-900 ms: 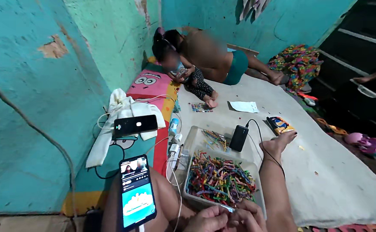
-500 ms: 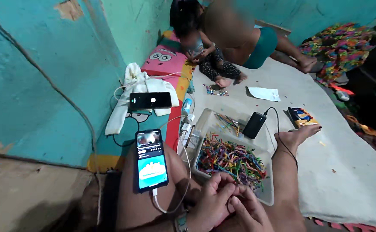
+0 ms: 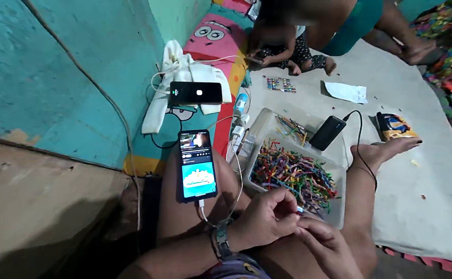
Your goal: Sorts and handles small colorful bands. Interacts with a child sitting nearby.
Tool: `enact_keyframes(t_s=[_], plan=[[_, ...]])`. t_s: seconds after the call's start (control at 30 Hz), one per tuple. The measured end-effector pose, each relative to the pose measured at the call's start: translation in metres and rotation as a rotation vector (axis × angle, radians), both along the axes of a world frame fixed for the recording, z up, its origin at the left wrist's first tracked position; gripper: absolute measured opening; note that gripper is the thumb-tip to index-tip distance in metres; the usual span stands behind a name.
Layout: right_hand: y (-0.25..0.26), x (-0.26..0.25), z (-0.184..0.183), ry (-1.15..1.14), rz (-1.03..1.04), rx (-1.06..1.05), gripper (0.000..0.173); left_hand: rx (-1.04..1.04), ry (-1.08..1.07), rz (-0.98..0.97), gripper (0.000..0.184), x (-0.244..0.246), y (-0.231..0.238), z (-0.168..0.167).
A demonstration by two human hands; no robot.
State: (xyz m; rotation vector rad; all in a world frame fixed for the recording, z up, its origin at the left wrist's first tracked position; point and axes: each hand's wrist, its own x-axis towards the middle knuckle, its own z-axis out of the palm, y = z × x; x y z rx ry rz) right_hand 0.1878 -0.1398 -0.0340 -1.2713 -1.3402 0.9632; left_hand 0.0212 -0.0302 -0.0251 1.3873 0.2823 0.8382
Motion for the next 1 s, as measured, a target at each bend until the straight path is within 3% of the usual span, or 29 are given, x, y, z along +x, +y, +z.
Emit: enact_keyframes(t_s=[0.1, 0.2, 0.33, 0.6, 0.8, 1.0], plan=[[0.001, -0.003, -0.004, 0.014, -0.036, -0.004, 0.007, 0.117, 0.017, 0.084, 0.009, 0.002, -0.002, 0.000], [0.002, -0.002, -0.009, 0.006, -0.019, -0.014, 0.008, 0.116, -0.023, -0.025, 0.021, 0.001, 0.002, 0.000], [0.002, 0.000, -0.012, 0.065, 0.051, -0.050, 0.010, 0.076, -0.024, -0.153, 0.009, -0.002, 0.009, 0.002], [0.003, 0.002, -0.011, 0.149, -0.061, -0.023, 0.010, -0.034, 0.015, -0.172, 0.008, -0.004, 0.009, 0.005], [0.006, -0.002, -0.009, 0.292, -0.032, -0.050, 0.016, 0.187, 0.001, -0.142, 0.005, -0.001, 0.013, -0.002], [0.005, 0.001, -0.012, 0.144, -0.008, 0.007, 0.011, 0.205, -0.042, -0.189, 0.011, -0.004, 0.018, -0.008]])
